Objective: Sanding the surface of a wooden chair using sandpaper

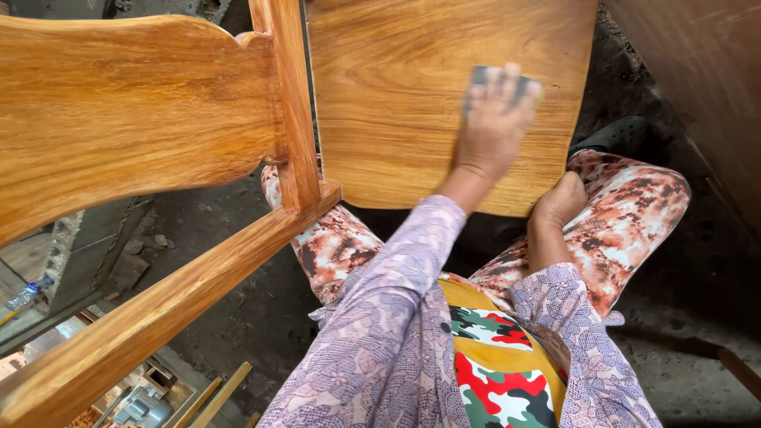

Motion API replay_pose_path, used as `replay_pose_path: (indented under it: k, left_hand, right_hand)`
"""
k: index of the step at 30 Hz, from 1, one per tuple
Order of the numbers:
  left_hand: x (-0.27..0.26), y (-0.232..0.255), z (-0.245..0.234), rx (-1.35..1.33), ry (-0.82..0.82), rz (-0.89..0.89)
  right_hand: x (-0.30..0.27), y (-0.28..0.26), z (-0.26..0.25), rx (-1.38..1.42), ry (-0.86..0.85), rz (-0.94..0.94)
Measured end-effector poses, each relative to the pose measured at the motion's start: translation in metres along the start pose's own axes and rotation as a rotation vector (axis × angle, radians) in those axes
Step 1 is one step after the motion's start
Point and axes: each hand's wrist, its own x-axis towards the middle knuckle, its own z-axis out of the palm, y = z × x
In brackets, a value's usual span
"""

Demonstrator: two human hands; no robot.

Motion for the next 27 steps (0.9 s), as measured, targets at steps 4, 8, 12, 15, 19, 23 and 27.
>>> replay_pose_path:
  k: [4, 8, 12, 15, 19, 23, 27]
  left_hand:
    - [0.009, -0.003, -0.008, 0.037, -0.273, 0.047]
    - [0.005, -0.107, -0.04, 0.035, -0.104, 0.076]
    - [-0.016, -0.189, -0.099, 0.19, -0.138, -0.547]
    - [-0.043, -0.229, -0.072, 0.081, 0.009, -0.66]
    - [-0.012, -0.162, -0.052, 0.378, -0.074, -0.622]
    - [0.01, -0.053, 0.005, 0.253, -0.142, -0.103]
    - [0.027, 0.053, 0.001, 0.062, -0.424, 0.155]
  right_hand:
    - [-0.007, -0.013, 0.001, 0.176, 0.001, 0.065]
    - [-0.012, -0.023, -0.001, 0.083, 0.039, 0.124]
    - [-0.01, -0.023, -0.001, 0.087, 0.048, 0.11]
    - [-0.009, -0.019, 0.0, 0.099, 0.062, 0.106]
    - [-0.011, -0.019, 0.0, 0.128, 0.058, 0.101]
    - [-0.013, -0.025, -0.001, 0.133, 0.05, 0.098]
    - [0.011, 0.022, 0.002, -0.052, 0.01, -0.065]
